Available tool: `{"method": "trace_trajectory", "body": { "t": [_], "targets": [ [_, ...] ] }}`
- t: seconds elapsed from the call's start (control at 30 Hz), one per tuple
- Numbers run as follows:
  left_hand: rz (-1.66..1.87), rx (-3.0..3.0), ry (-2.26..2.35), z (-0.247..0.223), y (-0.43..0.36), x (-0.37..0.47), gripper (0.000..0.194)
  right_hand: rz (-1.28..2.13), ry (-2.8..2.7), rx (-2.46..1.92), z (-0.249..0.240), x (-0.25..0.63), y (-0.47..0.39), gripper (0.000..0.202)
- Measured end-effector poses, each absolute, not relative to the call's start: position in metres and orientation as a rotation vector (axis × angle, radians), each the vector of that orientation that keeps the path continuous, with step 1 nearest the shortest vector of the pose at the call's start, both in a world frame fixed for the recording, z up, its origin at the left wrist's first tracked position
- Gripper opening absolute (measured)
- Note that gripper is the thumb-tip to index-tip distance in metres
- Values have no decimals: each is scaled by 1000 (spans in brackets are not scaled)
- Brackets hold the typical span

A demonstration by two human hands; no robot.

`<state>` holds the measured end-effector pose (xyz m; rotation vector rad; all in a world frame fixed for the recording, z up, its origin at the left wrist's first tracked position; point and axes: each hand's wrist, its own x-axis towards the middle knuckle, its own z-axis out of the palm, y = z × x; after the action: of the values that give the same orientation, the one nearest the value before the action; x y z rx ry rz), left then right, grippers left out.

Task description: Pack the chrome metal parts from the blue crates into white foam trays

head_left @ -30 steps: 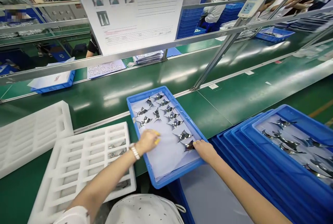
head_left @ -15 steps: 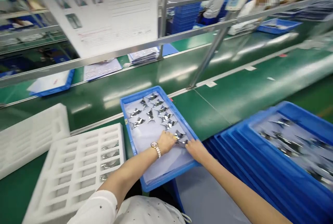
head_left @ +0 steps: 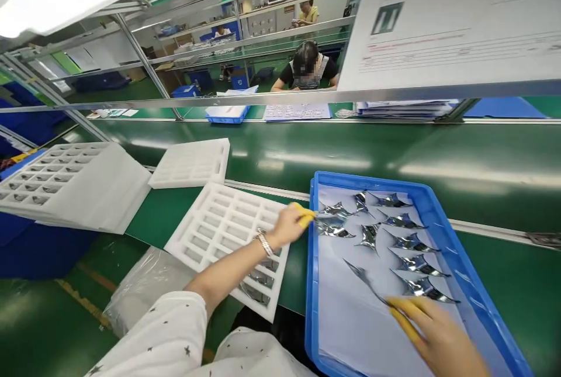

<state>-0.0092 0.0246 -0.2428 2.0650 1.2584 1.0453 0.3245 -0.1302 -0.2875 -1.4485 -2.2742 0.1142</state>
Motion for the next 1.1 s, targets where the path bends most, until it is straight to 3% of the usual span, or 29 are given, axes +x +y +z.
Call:
{"method": "trace_trajectory", "body": {
  "t": [0.17,0.3,0.63,1.1],
  "targets": [
    [1306,1648,1588,-259,42,-143,16,431,-2613,-1571,-272,148,-2,31],
    [1346,1461,1709,-288,26,-198,15,471,-2848,-1677,-289,75,42,30],
    [1268,1385,1657,-331,21,-220,17,369,-3232,-1680,-306,49,65,43],
    [1183,1357,1546,-350,32,-222,16,476,-3311,-1766,-300,28,92,35]
  ]
}}
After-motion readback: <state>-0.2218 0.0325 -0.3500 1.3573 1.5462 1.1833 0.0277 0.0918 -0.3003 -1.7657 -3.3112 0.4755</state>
